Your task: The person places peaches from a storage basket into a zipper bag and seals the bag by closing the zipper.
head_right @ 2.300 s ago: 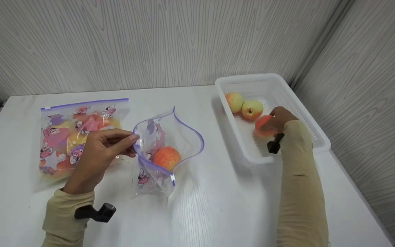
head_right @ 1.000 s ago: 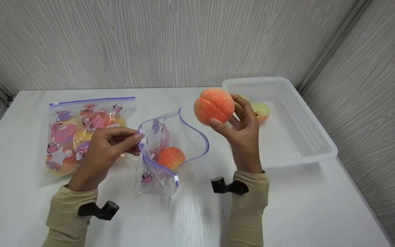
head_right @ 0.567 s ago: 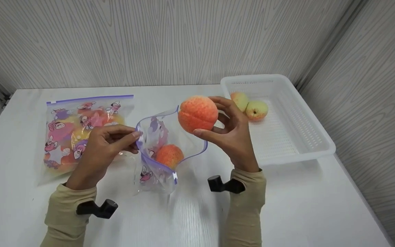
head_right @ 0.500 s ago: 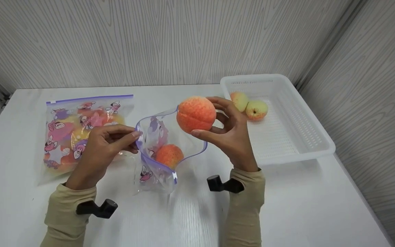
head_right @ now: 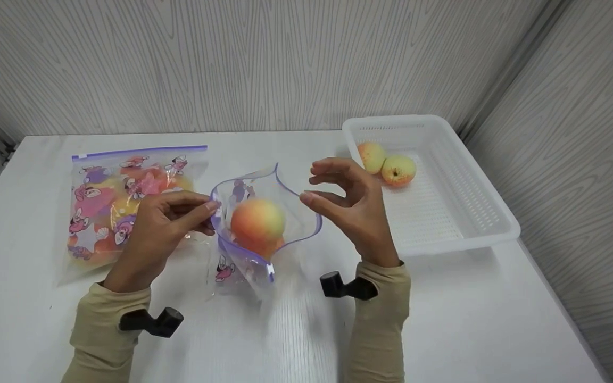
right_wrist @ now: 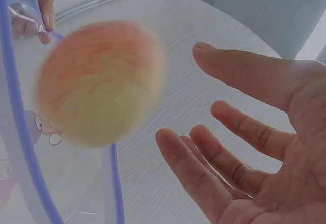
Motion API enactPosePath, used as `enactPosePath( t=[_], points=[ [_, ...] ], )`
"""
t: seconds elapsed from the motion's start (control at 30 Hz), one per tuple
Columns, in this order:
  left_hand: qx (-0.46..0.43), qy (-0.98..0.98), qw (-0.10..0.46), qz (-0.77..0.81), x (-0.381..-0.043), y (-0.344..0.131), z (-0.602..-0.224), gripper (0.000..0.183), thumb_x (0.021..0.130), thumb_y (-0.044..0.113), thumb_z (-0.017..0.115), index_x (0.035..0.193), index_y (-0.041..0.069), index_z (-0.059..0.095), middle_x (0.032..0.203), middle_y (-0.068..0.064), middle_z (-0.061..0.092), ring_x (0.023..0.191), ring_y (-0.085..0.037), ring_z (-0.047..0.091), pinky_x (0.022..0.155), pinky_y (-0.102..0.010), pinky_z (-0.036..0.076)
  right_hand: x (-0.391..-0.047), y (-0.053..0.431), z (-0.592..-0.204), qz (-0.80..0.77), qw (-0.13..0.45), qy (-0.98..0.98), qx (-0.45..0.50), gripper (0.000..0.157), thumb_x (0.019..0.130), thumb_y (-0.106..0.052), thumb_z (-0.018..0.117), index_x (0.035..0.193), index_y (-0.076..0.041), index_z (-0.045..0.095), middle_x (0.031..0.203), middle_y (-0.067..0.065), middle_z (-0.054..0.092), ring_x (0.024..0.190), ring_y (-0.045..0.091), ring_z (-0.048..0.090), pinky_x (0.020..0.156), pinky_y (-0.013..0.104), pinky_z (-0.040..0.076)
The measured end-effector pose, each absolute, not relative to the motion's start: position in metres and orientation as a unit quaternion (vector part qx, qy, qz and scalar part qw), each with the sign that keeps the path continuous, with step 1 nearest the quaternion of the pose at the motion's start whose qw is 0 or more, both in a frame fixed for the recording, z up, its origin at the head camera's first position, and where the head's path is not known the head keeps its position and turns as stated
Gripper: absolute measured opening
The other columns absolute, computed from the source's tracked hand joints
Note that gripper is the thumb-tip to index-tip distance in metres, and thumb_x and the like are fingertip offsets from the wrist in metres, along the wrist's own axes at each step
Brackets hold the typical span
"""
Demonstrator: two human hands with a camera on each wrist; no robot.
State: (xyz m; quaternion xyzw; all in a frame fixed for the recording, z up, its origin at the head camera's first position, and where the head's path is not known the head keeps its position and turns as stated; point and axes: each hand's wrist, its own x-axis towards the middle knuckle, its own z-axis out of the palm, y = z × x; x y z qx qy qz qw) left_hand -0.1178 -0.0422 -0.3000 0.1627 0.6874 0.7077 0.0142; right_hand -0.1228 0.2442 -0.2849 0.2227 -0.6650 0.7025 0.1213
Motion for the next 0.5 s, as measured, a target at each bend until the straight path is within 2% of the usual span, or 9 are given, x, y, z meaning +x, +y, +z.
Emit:
enactPosePath(
  t=[0.13, 0.27, 0.5],
  points=[
    [0.160, 0.668, 0.011, 0.727, -0.125, -0.042, -0.312, 0.015, 0.089, 0.007, 0.065, 0.098, -0.004, 0.069, 0.085, -0.015, 0.067, 0.072, -0.027, 0.066, 0.069, -0.037, 0.059, -0.122, 0.246, -0.284, 0.714, 0.140, -0.651, 0.215, 0.037, 0.079, 0.015, 0.065, 0.113, 0.018, 0.052, 0.109, 0.033, 0.053, 0.098, 0.043, 0.054, 0.079, 0.051, 0.054],
    [0.158, 0.661, 0.014, 0.733, -0.131, -0.044, -0.321, 0.015, 0.089, 0.014, 0.067, 0.098, 0.002, 0.070, 0.087, -0.014, 0.067, 0.074, -0.029, 0.067, 0.071, -0.039, 0.058, -0.121, 0.247, -0.283, 0.710, 0.151, -0.660, 0.194, 0.032, 0.082, 0.009, 0.065, 0.112, 0.016, 0.054, 0.108, 0.032, 0.054, 0.096, 0.044, 0.055, 0.076, 0.048, 0.056],
    [0.160, 0.664, 0.020, 0.730, -0.130, -0.045, -0.321, 0.014, 0.090, 0.014, 0.066, 0.099, 0.004, 0.070, 0.090, -0.013, 0.067, 0.076, -0.029, 0.067, 0.072, -0.039, 0.058, -0.114, 0.255, -0.274, 0.717, 0.174, -0.654, 0.164, 0.034, 0.086, 0.004, 0.063, 0.116, 0.014, 0.052, 0.110, 0.033, 0.052, 0.091, 0.039, 0.058, 0.073, 0.044, 0.057]
  ],
)
